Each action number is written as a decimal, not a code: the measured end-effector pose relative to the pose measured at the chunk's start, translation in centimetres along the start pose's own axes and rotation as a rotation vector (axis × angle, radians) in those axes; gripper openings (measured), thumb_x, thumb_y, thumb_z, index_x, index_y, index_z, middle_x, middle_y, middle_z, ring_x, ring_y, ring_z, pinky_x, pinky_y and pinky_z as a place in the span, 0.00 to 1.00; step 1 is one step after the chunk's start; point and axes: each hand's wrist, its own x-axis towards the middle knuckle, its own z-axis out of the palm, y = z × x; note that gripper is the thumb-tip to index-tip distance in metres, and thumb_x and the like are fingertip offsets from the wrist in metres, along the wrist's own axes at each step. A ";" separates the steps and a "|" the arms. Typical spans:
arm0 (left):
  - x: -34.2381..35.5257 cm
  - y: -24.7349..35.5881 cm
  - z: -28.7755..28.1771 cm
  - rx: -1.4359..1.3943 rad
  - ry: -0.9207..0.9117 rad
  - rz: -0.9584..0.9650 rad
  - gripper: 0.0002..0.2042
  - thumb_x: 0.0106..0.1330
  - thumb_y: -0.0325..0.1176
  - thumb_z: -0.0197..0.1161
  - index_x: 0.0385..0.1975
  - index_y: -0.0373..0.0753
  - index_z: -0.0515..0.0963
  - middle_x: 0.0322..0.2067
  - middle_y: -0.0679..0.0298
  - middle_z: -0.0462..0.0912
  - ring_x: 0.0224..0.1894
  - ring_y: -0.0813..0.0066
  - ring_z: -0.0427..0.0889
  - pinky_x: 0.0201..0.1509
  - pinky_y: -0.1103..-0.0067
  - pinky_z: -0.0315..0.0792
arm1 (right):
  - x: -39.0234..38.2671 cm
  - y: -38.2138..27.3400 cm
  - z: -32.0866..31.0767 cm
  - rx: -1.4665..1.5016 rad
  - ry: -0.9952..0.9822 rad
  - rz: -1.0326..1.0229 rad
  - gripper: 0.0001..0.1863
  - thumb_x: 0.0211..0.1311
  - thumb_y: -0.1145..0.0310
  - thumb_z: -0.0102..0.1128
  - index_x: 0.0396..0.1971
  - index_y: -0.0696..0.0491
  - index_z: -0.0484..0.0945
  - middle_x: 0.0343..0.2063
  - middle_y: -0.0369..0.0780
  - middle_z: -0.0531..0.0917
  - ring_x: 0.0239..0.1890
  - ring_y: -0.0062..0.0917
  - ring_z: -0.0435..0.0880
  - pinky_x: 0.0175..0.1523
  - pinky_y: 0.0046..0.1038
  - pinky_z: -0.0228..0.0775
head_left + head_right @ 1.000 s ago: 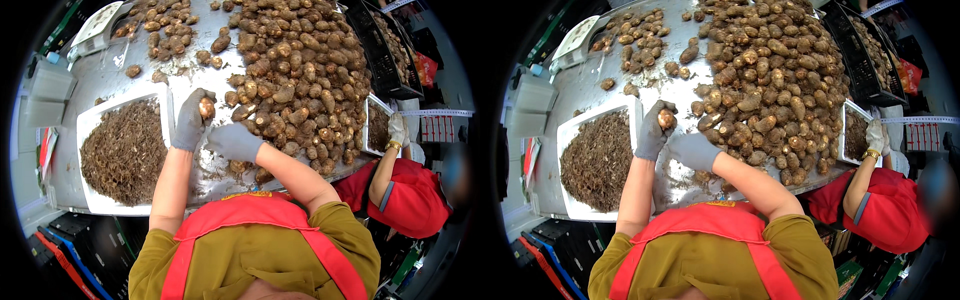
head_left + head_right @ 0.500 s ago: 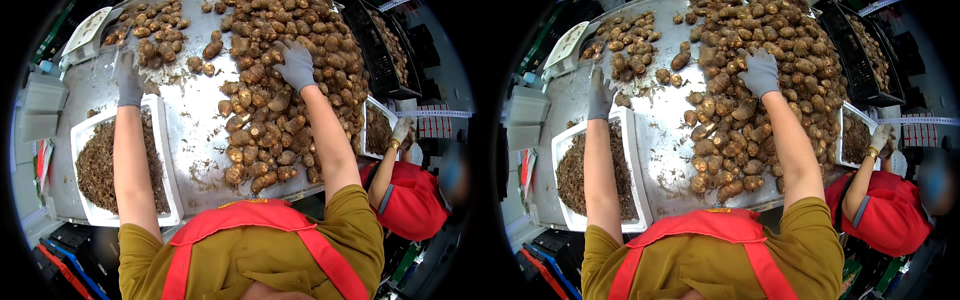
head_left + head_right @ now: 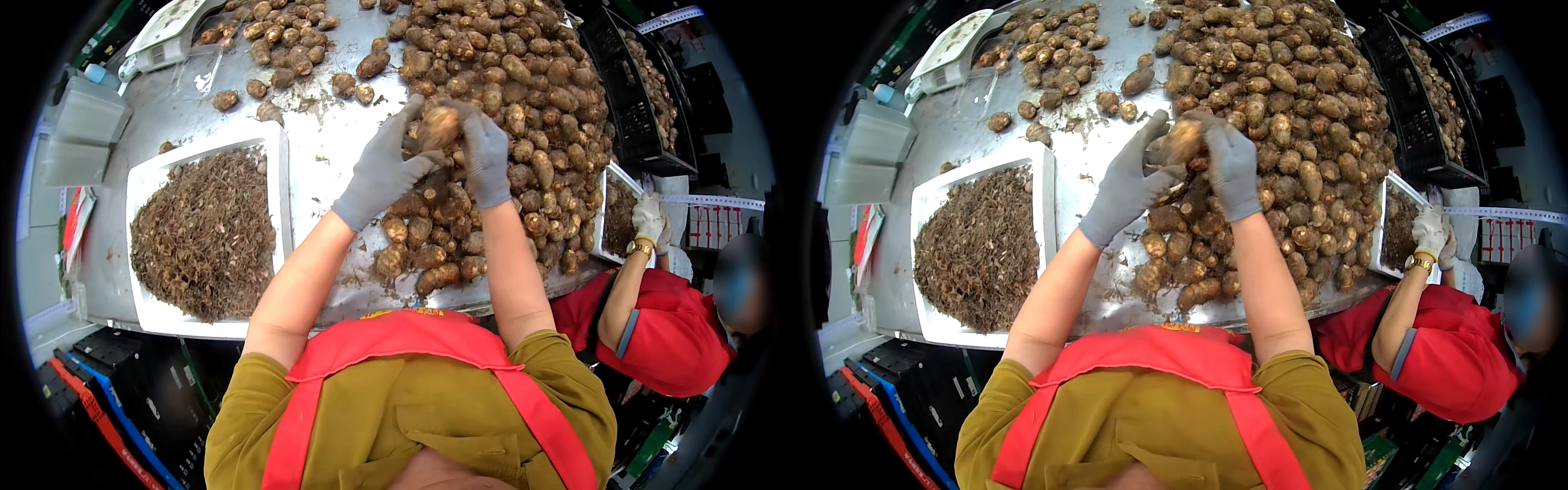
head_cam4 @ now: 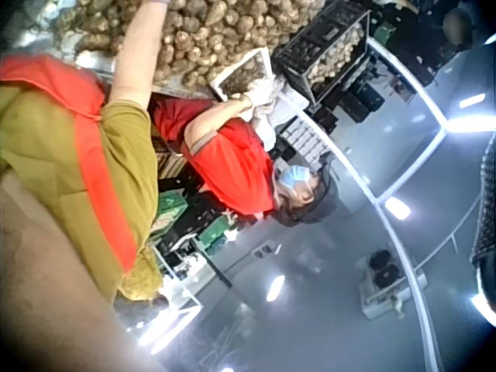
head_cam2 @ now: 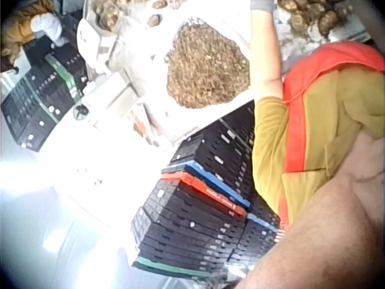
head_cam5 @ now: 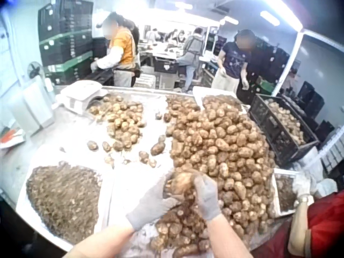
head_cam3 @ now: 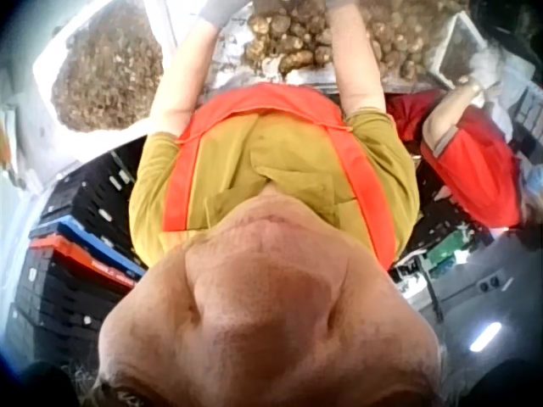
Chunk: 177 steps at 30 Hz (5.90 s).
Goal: The person empties a large sack of taro roots onto a metal table and proceeds to peel them by hand. They remove the outer skin and fibrous roots, placing the cleaned taro on the table and the waste into a white tray.
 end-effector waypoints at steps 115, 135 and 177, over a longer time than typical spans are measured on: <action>-5.0 -0.1 -1.2 -0.456 -0.226 -0.083 0.33 0.68 0.39 0.63 0.70 0.35 0.59 0.58 0.62 0.75 0.58 0.78 0.74 0.63 0.79 0.67 | -5.7 1.5 4.7 1.323 -0.057 0.687 0.23 0.75 0.55 0.46 0.57 0.58 0.72 0.48 0.44 0.81 0.49 0.31 0.82 0.54 0.33 0.78; 9.7 -8.3 -22.6 -0.105 0.648 -0.049 0.31 0.67 0.52 0.58 0.65 0.39 0.65 0.68 0.56 0.62 0.62 0.61 0.73 0.59 0.66 0.74 | 2.9 5.0 -6.1 -0.353 0.371 0.222 0.26 0.58 0.57 0.66 0.52 0.59 0.79 0.44 0.45 0.83 0.45 0.30 0.82 0.52 0.28 0.74; -5.8 1.8 0.9 0.199 0.166 0.216 0.25 0.61 0.21 0.53 0.62 0.39 0.72 0.36 0.55 0.86 0.34 0.68 0.86 0.42 0.75 0.80 | -6.2 -1.6 3.9 0.567 -0.037 0.092 0.23 0.76 0.58 0.43 0.62 0.57 0.68 0.47 0.39 0.79 0.39 0.21 0.81 0.37 0.20 0.78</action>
